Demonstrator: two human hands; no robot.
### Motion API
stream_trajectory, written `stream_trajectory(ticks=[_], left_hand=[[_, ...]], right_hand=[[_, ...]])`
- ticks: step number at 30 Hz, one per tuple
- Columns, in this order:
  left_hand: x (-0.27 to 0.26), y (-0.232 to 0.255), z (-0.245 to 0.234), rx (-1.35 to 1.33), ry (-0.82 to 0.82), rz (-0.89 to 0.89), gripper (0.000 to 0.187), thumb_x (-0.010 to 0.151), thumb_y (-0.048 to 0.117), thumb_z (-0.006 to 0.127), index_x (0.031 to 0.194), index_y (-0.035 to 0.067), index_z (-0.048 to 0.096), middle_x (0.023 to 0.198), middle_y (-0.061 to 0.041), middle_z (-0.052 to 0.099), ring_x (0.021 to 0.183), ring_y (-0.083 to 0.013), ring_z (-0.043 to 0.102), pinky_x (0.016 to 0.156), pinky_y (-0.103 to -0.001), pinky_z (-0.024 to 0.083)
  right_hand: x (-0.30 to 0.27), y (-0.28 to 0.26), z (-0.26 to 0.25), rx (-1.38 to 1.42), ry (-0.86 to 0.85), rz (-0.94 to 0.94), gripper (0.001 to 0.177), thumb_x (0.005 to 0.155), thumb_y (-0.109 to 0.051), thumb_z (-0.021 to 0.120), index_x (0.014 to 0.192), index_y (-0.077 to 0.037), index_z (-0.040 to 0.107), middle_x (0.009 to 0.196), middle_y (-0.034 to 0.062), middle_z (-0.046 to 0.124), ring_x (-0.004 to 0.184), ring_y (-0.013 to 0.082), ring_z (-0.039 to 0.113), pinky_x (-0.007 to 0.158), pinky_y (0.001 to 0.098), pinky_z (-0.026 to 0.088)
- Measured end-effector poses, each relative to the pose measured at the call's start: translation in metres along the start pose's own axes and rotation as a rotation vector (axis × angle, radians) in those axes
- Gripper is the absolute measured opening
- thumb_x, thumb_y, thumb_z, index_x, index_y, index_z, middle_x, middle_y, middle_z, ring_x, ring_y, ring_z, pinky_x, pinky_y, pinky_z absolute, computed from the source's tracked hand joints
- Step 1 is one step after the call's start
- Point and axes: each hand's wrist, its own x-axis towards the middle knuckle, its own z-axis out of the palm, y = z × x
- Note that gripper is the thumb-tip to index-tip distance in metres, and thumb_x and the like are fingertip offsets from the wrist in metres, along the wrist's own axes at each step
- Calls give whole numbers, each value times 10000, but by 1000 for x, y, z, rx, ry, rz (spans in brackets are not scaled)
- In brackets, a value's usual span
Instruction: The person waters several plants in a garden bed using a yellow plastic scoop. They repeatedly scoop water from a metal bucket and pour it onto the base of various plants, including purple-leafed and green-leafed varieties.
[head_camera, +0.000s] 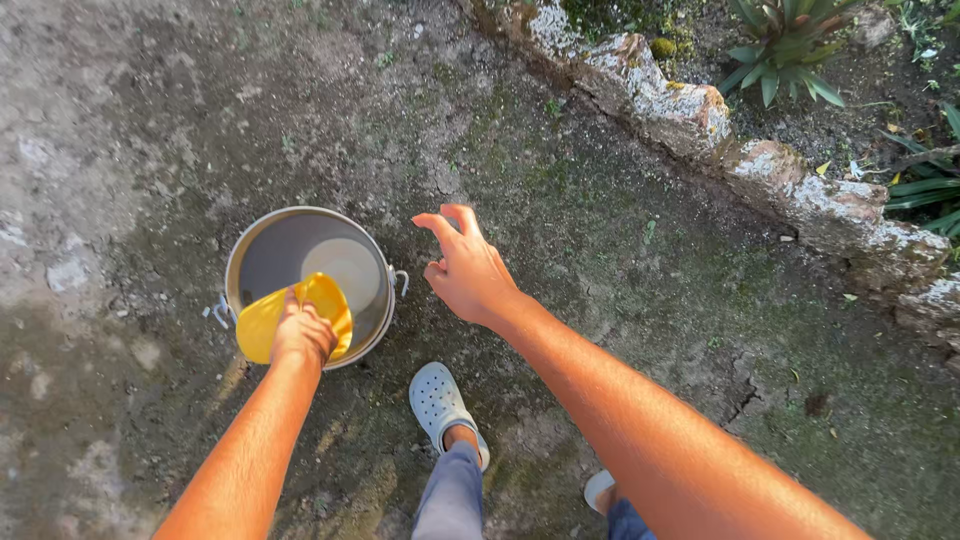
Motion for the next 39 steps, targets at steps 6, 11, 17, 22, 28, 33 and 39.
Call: stream_trajectory(ticks=[6, 11, 17, 22, 28, 33, 39], left_hand=[[-1, 3, -3, -24, -6, -3, 373, 1001, 201, 584, 1361, 129, 649, 1418, -72, 626, 1439, -327, 454, 1206, -692, 179], [8, 7, -5, -57, -10, 15, 377, 1010, 212, 566, 1372, 143, 643, 1420, -70, 625, 1447, -320, 446, 1208, -704, 162], [9, 2, 10, -48, 43, 71, 363, 985, 182, 579, 1334, 134, 664, 1386, -67, 652, 1424, -310, 474, 1215, -708, 145], [-26, -18, 39, -135, 264, 79, 320, 855, 36, 618, 1124, 132, 763, 1259, -29, 688, 1341, -296, 547, 1266, -596, 212], [-58, -46, 23, 30, 690, 23, 214, 844, 135, 618, 979, 96, 780, 1043, -39, 708, 1093, -327, 664, 1173, -589, 349], [-67, -37, -30, -26, 873, -47, 202, 786, 161, 645, 928, 105, 778, 970, -18, 705, 1104, -267, 661, 1174, -557, 375], [-67, 9, -120, 40, 966, 103, 122, 822, 169, 643, 871, 142, 752, 931, -41, 690, 1047, -275, 656, 1164, -574, 375]], right_hand=[[-3, -10, -4, -34, -7, 45, 653, 825, -68, 675, 1422, -226, 462, 1598, 177, 257, 1000, 343, 704, 905, 467, 567], [-2, 4, -3, -63, -27, 45, 636, 833, -76, 661, 1422, -233, 478, 1611, 173, 267, 1036, 336, 723, 938, 453, 566], [-4, 14, -10, -137, -46, 122, 633, 828, -103, 687, 1407, -246, 475, 1614, 169, 248, 1083, 397, 684, 974, 480, 540], [-11, 18, -16, -182, -70, 138, 640, 827, -122, 730, 1398, -254, 475, 1630, 185, 207, 1163, 448, 628, 994, 512, 520], [-23, 16, -28, -250, -87, 48, 739, 755, -87, 781, 1413, -220, 473, 1603, 205, 234, 1256, 472, 561, 1024, 505, 502], [-50, -4, -56, -225, -93, 58, 779, 749, -39, 735, 1459, -231, 477, 1626, 160, 283, 1250, 422, 597, 1018, 476, 521], [-95, 22, -79, -433, 57, -156, 741, 701, 14, 695, 1416, -86, 529, 1603, 143, 353, 1425, 357, 439, 1032, 441, 491]])
